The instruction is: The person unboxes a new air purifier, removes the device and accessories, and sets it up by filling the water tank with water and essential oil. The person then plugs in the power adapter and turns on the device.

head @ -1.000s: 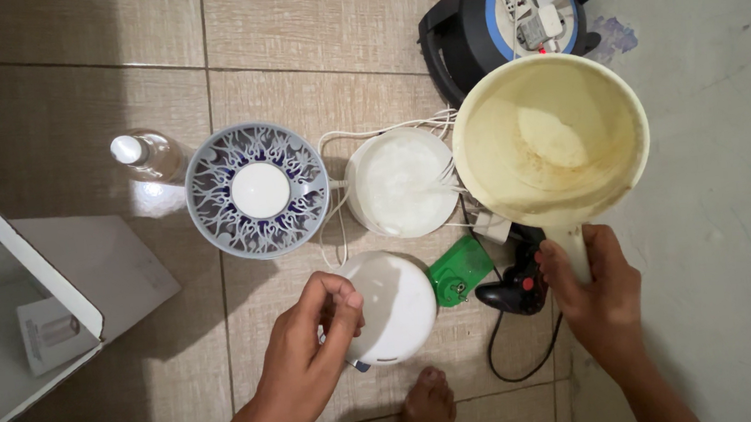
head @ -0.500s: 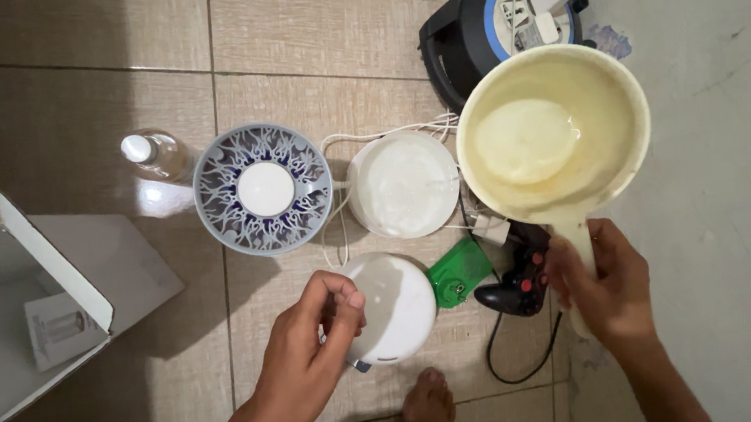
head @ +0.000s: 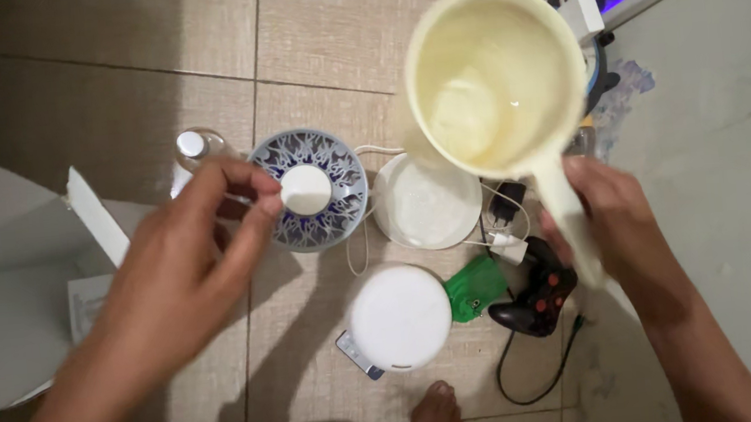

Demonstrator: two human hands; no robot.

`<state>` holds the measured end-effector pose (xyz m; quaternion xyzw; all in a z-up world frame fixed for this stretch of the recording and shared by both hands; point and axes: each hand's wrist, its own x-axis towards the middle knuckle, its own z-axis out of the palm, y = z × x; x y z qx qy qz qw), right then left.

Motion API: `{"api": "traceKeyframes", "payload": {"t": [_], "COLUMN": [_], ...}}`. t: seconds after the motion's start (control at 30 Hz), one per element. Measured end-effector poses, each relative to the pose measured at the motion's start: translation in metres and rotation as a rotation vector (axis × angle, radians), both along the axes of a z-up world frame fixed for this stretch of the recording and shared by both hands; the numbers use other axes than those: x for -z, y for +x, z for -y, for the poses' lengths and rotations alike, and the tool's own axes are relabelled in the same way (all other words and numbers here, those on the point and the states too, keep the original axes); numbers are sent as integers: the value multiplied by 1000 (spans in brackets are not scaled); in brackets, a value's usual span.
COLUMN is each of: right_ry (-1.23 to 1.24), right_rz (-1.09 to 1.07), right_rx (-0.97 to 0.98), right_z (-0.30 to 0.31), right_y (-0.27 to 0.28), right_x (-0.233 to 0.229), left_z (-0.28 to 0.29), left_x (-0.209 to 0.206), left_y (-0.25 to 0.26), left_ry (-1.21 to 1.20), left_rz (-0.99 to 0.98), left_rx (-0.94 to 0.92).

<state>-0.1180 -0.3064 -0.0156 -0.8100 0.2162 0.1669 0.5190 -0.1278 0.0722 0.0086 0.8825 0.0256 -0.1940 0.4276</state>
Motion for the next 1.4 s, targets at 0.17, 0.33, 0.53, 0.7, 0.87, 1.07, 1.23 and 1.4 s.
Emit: {"api": "traceKeyframes", "payload": {"t": [0.17,0.33,0.53,0.7,0.87,1.07,1.23,1.4], "right_ry": [149,244,231,151,-270,-359,-232,-44], "right_rz": [98,68,22,38,205,728,754,596], "right_rx": [-225,-321,-352,-449,-517,-524,-442,-530], "right_z": [-47,-92,-102,-86,-82,-63,-41,-47], "right_y": [88,146,186,208,204,164,111,49], "right_x": [41,100,150,172,170,124,61,-10], "left_z": [-16,-44,-56,-63,-56,-57,-56,-30], "left_x": [-4,12,67,97,107,91,28,-61], "left_y": [24,48,72,80,85,89,76,49], "left_ry": [100,252,455,661,696,699,747,445], "left_rz": [-12,9,260,170,210,207,379,862], "left_rx": [29,54,224,310,336,337,263,231]}}
